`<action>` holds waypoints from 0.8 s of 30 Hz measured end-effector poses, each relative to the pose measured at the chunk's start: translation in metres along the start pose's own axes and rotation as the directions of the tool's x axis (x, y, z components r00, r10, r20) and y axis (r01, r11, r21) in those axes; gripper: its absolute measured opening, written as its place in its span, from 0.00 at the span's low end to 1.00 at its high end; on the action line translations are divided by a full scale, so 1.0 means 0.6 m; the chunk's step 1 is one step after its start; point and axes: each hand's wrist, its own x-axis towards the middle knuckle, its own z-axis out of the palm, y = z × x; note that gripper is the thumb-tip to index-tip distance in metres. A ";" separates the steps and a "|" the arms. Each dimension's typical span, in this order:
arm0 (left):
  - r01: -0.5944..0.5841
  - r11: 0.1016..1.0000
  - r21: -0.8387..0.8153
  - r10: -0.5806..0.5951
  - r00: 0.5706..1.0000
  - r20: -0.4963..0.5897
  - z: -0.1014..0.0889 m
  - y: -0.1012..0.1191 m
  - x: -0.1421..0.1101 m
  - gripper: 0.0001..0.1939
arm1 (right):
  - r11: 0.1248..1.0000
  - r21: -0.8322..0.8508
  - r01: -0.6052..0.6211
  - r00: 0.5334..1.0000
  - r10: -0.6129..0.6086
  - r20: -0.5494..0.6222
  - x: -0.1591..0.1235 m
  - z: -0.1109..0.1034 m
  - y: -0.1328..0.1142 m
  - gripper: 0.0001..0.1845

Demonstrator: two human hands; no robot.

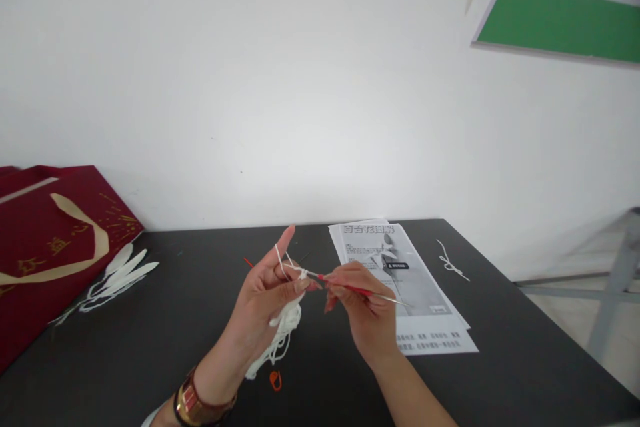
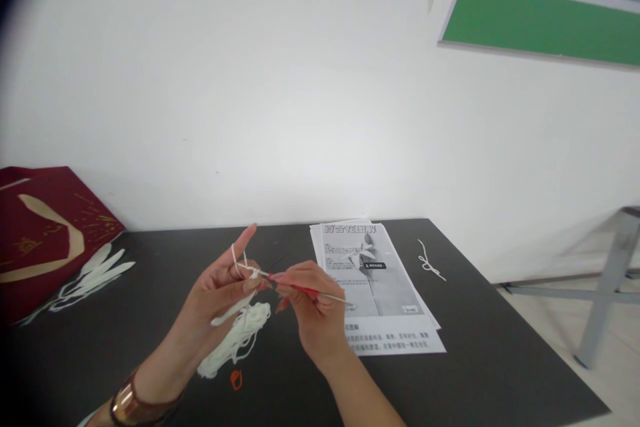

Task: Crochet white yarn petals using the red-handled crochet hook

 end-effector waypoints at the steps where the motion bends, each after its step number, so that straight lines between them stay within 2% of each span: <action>1: 0.004 1.000 -0.003 -0.004 1.000 0.021 -0.001 0.001 -0.001 0.42 | 0.998 0.060 -0.030 0.999 0.031 -0.013 0.002 0.001 0.001 0.09; 5: 0.008 0.999 -0.042 -0.005 0.998 0.061 -0.005 0.003 -0.003 0.38 | 0.974 0.196 -0.113 0.991 0.123 -0.043 0.008 -0.002 0.001 0.03; 10: -0.019 0.998 -0.067 0.024 0.997 0.073 -0.006 0.008 -0.004 0.36 | 0.952 0.257 -0.167 0.981 0.185 -0.048 0.016 -0.010 -0.007 0.02; 20: -0.037 0.998 -0.058 0.045 0.990 0.136 -0.009 0.013 -0.008 0.35 | 0.935 0.295 -0.195 0.973 0.222 -0.063 0.017 -0.017 -0.014 0.03; 24: -0.038 0.997 -0.070 0.049 0.985 0.164 -0.009 0.013 -0.011 0.35 | 0.942 0.291 -0.164 0.981 0.188 -0.055 0.020 -0.019 -0.017 0.03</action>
